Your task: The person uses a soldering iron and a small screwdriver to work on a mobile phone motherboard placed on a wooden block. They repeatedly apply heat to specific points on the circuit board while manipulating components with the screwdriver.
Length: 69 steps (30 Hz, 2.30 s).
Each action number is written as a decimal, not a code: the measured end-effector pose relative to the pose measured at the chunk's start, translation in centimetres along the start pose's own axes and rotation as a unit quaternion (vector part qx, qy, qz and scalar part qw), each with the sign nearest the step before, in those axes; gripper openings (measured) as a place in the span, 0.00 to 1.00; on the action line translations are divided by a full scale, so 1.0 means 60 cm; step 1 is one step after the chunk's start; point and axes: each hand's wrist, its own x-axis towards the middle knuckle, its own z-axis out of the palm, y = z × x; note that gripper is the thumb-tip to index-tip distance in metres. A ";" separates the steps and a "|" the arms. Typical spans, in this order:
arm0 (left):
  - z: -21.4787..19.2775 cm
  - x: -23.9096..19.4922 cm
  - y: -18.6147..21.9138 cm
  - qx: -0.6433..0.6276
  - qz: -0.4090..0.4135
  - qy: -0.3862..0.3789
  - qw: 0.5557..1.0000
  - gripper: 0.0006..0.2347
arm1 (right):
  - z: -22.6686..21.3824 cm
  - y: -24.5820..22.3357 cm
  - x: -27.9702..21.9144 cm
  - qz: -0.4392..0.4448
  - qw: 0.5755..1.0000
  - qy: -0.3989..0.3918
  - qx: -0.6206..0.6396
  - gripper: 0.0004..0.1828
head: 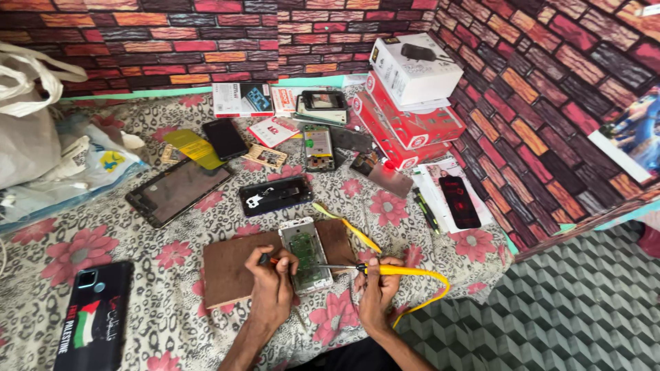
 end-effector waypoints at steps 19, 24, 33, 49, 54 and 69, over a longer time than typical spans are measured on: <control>-0.002 0.000 0.000 -0.012 -0.051 -0.002 0.999 0.10 | -0.007 0.017 0.002 0.014 1.000 -0.016 0.009 0.09; 0.001 -0.004 0.006 0.020 -0.039 0.006 0.999 0.10 | -0.008 0.015 0.002 0.009 1.000 0.008 0.013 0.11; -0.004 0.004 0.003 0.086 0.027 0.032 0.995 0.09 | -0.002 0.013 0.003 0.039 0.998 0.043 0.014 0.09; -0.002 0.000 -0.004 0.079 0.046 0.047 0.995 0.08 | -0.017 0.040 0.001 0.017 0.999 0.010 0.032 0.08; 0.005 0.005 0.004 0.088 0.029 0.047 0.995 0.08 | -0.022 0.042 0.007 0.017 0.999 0.035 0.029 0.09; 0.004 -0.010 -0.007 0.098 0.043 0.042 0.993 0.08 | -0.025 0.042 -0.006 -0.006 1.000 -0.023 -0.017 0.09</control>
